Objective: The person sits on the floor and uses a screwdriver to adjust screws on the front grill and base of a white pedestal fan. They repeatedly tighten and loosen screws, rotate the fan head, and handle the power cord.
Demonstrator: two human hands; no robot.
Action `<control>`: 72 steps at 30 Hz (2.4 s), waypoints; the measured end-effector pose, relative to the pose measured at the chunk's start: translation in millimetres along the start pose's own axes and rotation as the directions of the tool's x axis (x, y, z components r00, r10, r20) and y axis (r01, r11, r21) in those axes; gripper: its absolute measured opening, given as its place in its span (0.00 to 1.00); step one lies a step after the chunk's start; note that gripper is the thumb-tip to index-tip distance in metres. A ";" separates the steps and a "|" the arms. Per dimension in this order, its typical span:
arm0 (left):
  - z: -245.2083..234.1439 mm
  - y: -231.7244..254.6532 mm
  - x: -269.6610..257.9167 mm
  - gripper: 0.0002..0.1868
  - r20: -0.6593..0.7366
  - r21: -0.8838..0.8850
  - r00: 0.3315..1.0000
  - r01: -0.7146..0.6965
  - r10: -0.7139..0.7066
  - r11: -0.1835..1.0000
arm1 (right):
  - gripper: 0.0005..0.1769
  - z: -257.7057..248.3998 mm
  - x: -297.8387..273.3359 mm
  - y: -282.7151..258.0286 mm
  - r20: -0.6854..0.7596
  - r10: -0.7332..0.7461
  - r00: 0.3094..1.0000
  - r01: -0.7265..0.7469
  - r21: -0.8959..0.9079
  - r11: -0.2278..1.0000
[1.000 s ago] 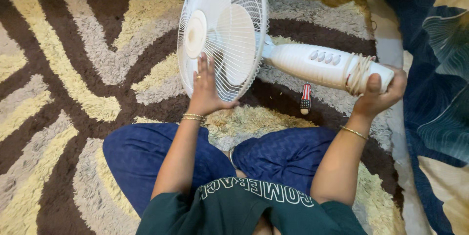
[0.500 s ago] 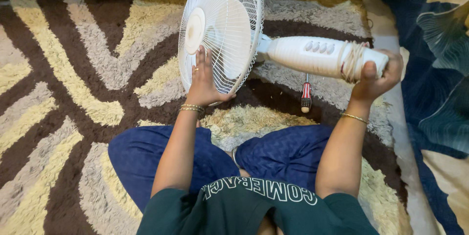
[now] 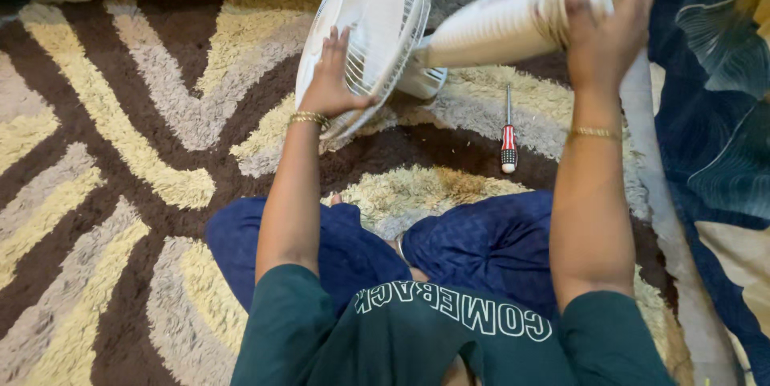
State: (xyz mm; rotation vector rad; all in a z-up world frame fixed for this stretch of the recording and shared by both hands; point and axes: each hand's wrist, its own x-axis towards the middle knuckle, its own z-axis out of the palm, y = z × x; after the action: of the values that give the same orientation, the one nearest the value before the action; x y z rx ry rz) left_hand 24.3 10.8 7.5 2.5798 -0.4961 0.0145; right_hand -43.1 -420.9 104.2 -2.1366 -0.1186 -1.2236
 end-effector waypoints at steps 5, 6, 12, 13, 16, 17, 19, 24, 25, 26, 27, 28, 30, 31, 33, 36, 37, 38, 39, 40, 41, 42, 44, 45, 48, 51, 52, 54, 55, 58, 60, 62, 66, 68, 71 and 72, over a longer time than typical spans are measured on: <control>-31.7 -12.1 -1.2 0.76 -0.080 -0.140 0.991 -0.118 0.107 0.983 | 0.35 15.3 38.9 -65.6 0.042 -0.181 0.983 0.185 -0.166 0.969; -40.6 -16.4 -8.2 0.73 -0.083 -0.191 0.995 -0.078 0.063 0.978 | 0.34 16.6 41.1 -80.2 0.068 -0.180 0.981 0.191 -0.228 0.955; -93.0 -44.8 -37.3 0.52 -0.203 -0.368 0.979 -0.089 0.013 0.925 | 0.35 15.1 19.7 -153.3 0.104 -0.207 0.973 0.232 -0.412 0.881; -97.6 -49.4 -37.1 0.48 -0.248 -0.333 0.968 -0.126 0.042 0.934 | 0.35 18.6 19.6 -160.0 0.110 -0.184 0.977 0.214 -0.450 0.867; -107.3 -60.5 -26.4 0.39 -0.293 -0.419 0.937 0.052 -0.189 0.906 | 0.36 32.3 26.1 -171.1 0.141 -0.089 0.986 0.155 -0.567 0.809; -113.4 -65.2 -20.6 0.36 -0.379 -0.336 0.917 -0.016 -0.120 0.942 | 0.37 37.2 31.3 -171.4 0.166 -0.040 0.985 0.135 -0.610 0.781; -126.4 -72.6 -7.5 0.31 -0.526 -0.148 0.850 -0.139 0.041 0.979 | 0.39 46.5 37.7 -170.0 0.171 -0.004 0.985 0.115 -0.650 0.751; -118.5 -69.4 3.3 0.32 -0.453 -0.450 0.873 -0.047 -0.183 0.892 | 0.43 59.8 38.1 -157.5 0.114 0.060 0.992 0.037 -0.694 0.719; -112.6 -67.7 4.7 0.32 -0.440 -0.492 0.872 -0.035 -0.214 0.870 | 0.42 58.1 36.7 -152.2 0.110 0.075 0.991 0.020 -0.683 0.730; -103.3 -65.7 5.0 0.32 -0.476 -0.474 0.854 -0.048 -0.210 0.879 | 0.41 54.7 34.8 -145.8 0.106 0.091 0.990 0.004 -0.671 0.741; -90.1 -63.7 3.7 0.32 -0.509 -0.456 0.837 -0.062 -0.203 0.888 | 0.41 50.9 32.6 -138.4 0.102 0.109 0.989 -0.014 -0.661 0.750; -80.0 -64.9 3.8 0.32 -0.541 -0.437 0.818 -0.075 -0.196 0.896 | 0.40 48.1 30.5 -130.5 0.095 0.096 0.991 -0.009 -0.662 0.750; -56.2 -67.3 11.4 0.33 -0.630 -0.165 0.772 -0.021 -0.089 0.986 | 0.39 44.0 25.6 -112.9 0.081 0.067 0.994 0.004 -0.666 0.746; -42.9 -70.3 14.1 0.33 -0.659 -0.025 0.752 0.014 -0.027 1.000 | 0.39 42.9 21.9 -102.7 0.073 0.090 0.993 -0.019 -0.664 0.747; 0.4 -71.0 6.1 0.43 -0.721 -0.007 0.692 0.032 -0.027 0.999 | 0.38 40.5 15.2 -78.9 0.056 0.132 0.990 -0.062 -0.661 0.748; 83.5 -69.3 -32.6 0.53 -0.678 -0.014 0.733 0.063 -0.056 0.998 | 0.31 31.6 -0.8 -32.7 0.021 0.107 0.994 -0.071 -0.619 0.782; 112.6 -67.5 -45.4 0.56 -0.555 -0.178 0.790 0.193 -0.260 0.965 | 0.31 27.4 -6.7 -14.2 -0.003 0.150 0.989 -0.121 -0.613 0.781; 141.8 -63.8 -55.3 0.58 -0.391 -0.315 0.807 0.334 -0.442 0.888 | 0.32 22.6 -11.8 5.5 -0.027 0.194 0.981 -0.170 -0.605 0.778; 167.6 -61.2 -62.4 0.57 -0.412 -0.456 0.767 0.294 -0.492 0.840 | 0.33 19.3 -17.7 25.1 -0.050 0.238 0.970 -0.221 -0.596 0.772; 189.4 -59.6 -65.2 0.56 -0.422 -0.584 0.725 0.242 -0.544 0.775 | 0.32 14.4 -26.6 44.7 -0.071 0.301 0.951 -0.293 -0.519 0.803; 206.8 -58.5 -62.6 0.55 -0.421 -0.597 0.740 0.209 -0.524 0.775 | 0.30 6.6 -38.8 64.3 -0.088 0.363 0.928 -0.363 -0.435 0.824; 221.0 -57.4 -59.4 0.53 -0.422 -0.609 0.754 0.176 -0.504 0.773 | 0.29 -0.5 -51.5 83.6 -0.099 0.424 0.900 -0.431 -0.348 0.833; 238.7 -57.6 -56.3 0.52 -0.418 -0.610 0.784 0.131 -0.458 0.782 | 0.26 -9.0 -78.2 119.3 -0.131 0.382 0.915 -0.403 -0.345 0.848; 241.8 -56.8 -51.3 0.52 -0.419 -0.597 0.801 0.111 -0.427 0.795 | 0.25 -12.3 -88.9 136.1 -0.149 0.358 0.922 -0.388 -0.343 0.856; 237.4 -52.0 -38.8 0.52 -0.393 -0.580 0.816 0.137 -0.423 0.803 | 0.28 -16.8 -118.6 175.9 -0.169 0.286 0.943 -0.326 -0.318 0.890; 227.5 -49.1 -34.5 0.49 -0.335 -0.640 0.837 0.134 -0.432 0.757 | 0.30 -16.3 -144.9 202.2 -0.173 0.477 0.862 -0.504 -0.171 0.847; 225.1 -48.7 -33.7 0.48 -0.312 -0.670 0.848 0.123 -0.428 0.732 | 0.30 -16.8 -153.9 208.3 -0.184 0.525 0.831 -0.550 -0.124 0.826; 219.1 -49.2 -25.3 0.46 -0.363 -0.593 0.856 0.092 -0.368 0.800 | 0.29 -13.6 -164.6 219.2 -0.203 0.613 0.764 -0.628 -0.015 0.778; 217.0 -51.2 -22.1 0.45 -0.385 -0.550 0.859 0.080 -0.337 0.832 | 0.29 -13.5 -169.9 223.8 -0.187 0.626 0.757 -0.631 0.038 0.775; 211.4 -60.3 -3.7 0.44 -0.278 -0.560 0.882 0.173 -0.380 0.810 | 0.25 -11.7 -184.9 233.1 -0.152 0.689 0.709 -0.649 0.243 0.721; 208.9 -64.6 12.3 0.45 -0.150 -0.691 0.890 0.217 -0.431 0.689 | 0.22 -10.4 -195.0 234.6 -0.132 0.763 0.633 -0.658 0.428 0.620; 208.2 -65.7 21.0 0.48 -0.050 -0.733 0.873 0.299 -0.486 0.611 | 0.20 -10.2 -202.6 234.6 -0.081 0.816 0.572 -0.640 0.578 0.506; 200.2 -59.9 35.2 0.49 0.137 -0.786 0.857 0.399 -0.498 0.471 | 0.19 -5.7 -199.1 239.4 -0.041 0.930 0.365 -0.731 0.606 0.313; 198.6 -54.8 30.0 0.45 0.179 -0.816 0.873 0.389 -0.453 0.428 | 0.19 -4.2 -199.6 243.5 -0.063 0.931 0.360 -0.727 0.607 0.322; 194.8 -48.7 24.6 0.44 0.098 -0.805 0.891 0.333 -0.444 0.491 | 0.19 1.4 -205.9 248.8 -0.100 0.897 0.430 -0.683 0.614 0.395; 194.1 -47.3 22.2 0.44 0.070 -0.802 0.890 0.319 -0.451 0.504 | 0.19 2.5 -209.7 249.7 -0.113 0.878 0.465 -0.661 0.615 0.429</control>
State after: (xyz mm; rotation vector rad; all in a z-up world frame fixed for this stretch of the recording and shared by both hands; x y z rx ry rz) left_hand 45.4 -52.9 -182.0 1.6935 0.1593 -0.1425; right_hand -62.0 -563.5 -188.4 -1.1224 0.6674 -0.8669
